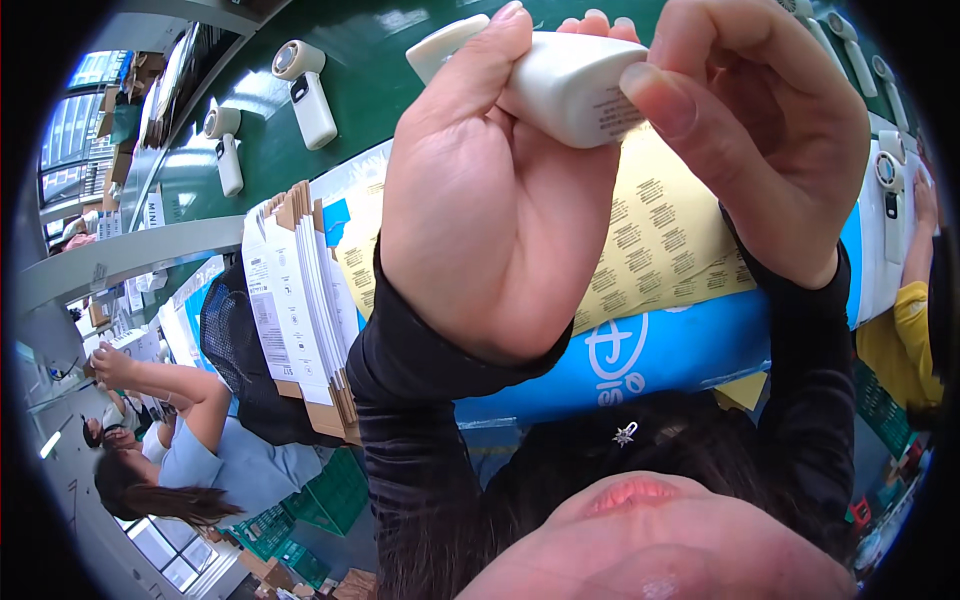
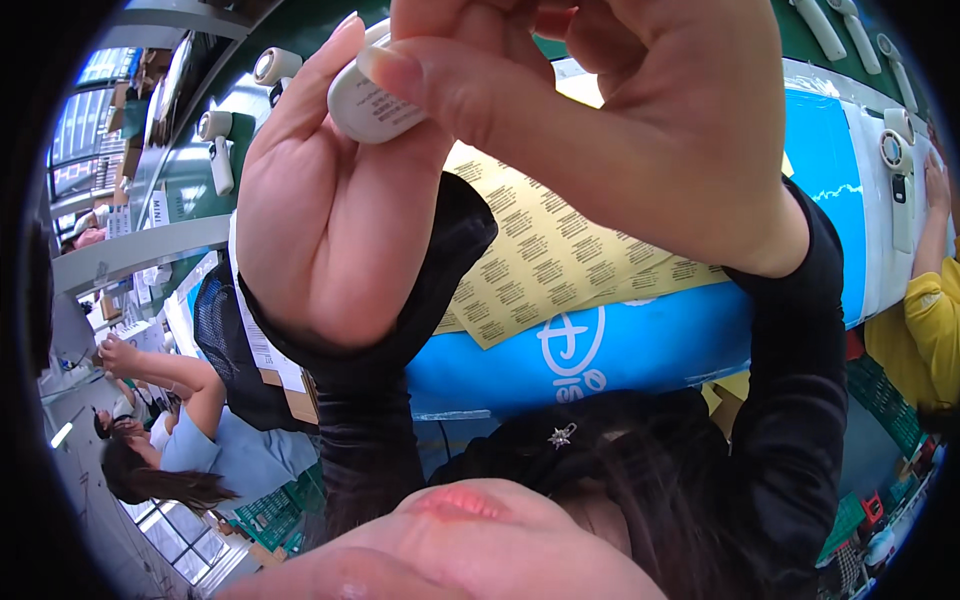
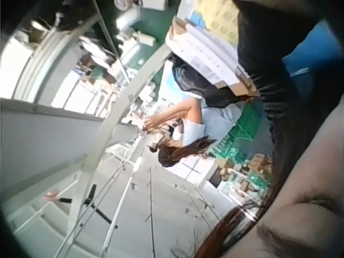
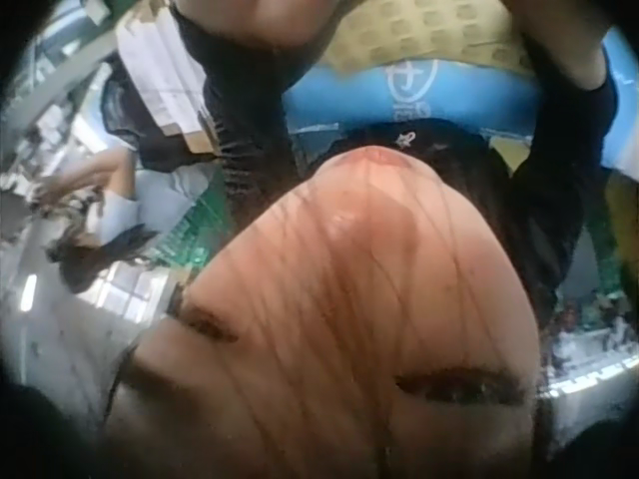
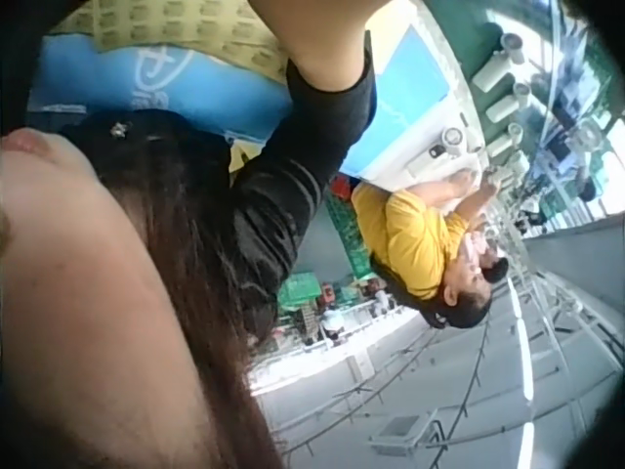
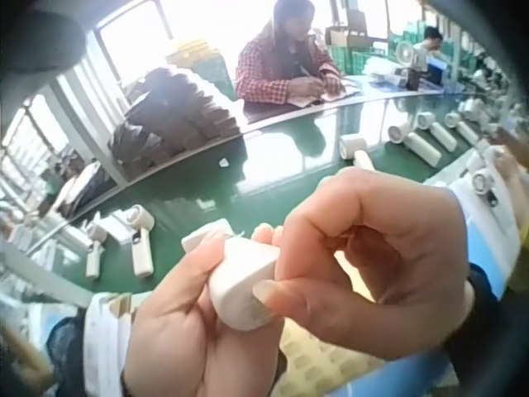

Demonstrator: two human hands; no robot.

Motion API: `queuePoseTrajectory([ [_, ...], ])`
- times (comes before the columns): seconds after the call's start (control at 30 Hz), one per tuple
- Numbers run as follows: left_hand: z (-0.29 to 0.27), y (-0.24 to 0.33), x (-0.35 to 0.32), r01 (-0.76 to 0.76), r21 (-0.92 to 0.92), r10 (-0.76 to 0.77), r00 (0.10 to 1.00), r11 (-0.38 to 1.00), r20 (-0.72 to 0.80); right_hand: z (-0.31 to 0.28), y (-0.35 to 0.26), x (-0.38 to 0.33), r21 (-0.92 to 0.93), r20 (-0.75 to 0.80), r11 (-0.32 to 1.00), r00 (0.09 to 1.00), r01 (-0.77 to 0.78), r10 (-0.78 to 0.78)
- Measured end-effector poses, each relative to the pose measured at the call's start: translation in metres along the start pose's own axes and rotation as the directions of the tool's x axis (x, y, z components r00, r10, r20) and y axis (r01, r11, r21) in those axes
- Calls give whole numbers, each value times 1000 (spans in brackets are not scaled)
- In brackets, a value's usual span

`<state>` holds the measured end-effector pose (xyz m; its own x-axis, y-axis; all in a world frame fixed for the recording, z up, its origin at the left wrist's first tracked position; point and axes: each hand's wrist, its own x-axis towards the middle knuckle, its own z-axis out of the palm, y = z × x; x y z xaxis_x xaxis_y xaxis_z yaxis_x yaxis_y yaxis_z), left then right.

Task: Applying circular labels to small white plastic components and placing them into cardboard boxes.

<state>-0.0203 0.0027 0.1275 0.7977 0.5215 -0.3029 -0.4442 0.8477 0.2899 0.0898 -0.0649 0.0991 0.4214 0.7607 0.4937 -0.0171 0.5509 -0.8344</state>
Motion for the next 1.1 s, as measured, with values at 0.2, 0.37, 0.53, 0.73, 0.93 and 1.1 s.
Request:
queuePoseTrajectory([
  [0.2, -6, 0, 1, -9, -22, 10, 999, 1000, 36, 1, 1, -1, 22, -6, 1000, 1000, 11, -11],
  [0.37, -10, -2, 5, -16, -29, 17, 998, 999, 52, 0, 4, -1, 15, -7, 1000, 1000, -1, 1],
  [0.53, -12, -2, 6, -9, -43, 12, 998, 999, 59, -1, 7, 1, 15, 6, 1000, 1000, 14, -14],
  [0.73, -14, -1, 6, -1, -68, 6, 997, 998, 73, -1, 8, -1, -25, -17, 999, 1000, 23, -23],
  [0.93, -19, -4, 14, 25, -117, -12, 994, 993, 109, -1, 12, 1, -142, 18, 984, 994, 108, -107],
  [1.1, -31, -7, 40, -79, -11, 79, 973, 997, 219, -29, 8, 8, -733, 122, 679, 971, -50, 203],
])
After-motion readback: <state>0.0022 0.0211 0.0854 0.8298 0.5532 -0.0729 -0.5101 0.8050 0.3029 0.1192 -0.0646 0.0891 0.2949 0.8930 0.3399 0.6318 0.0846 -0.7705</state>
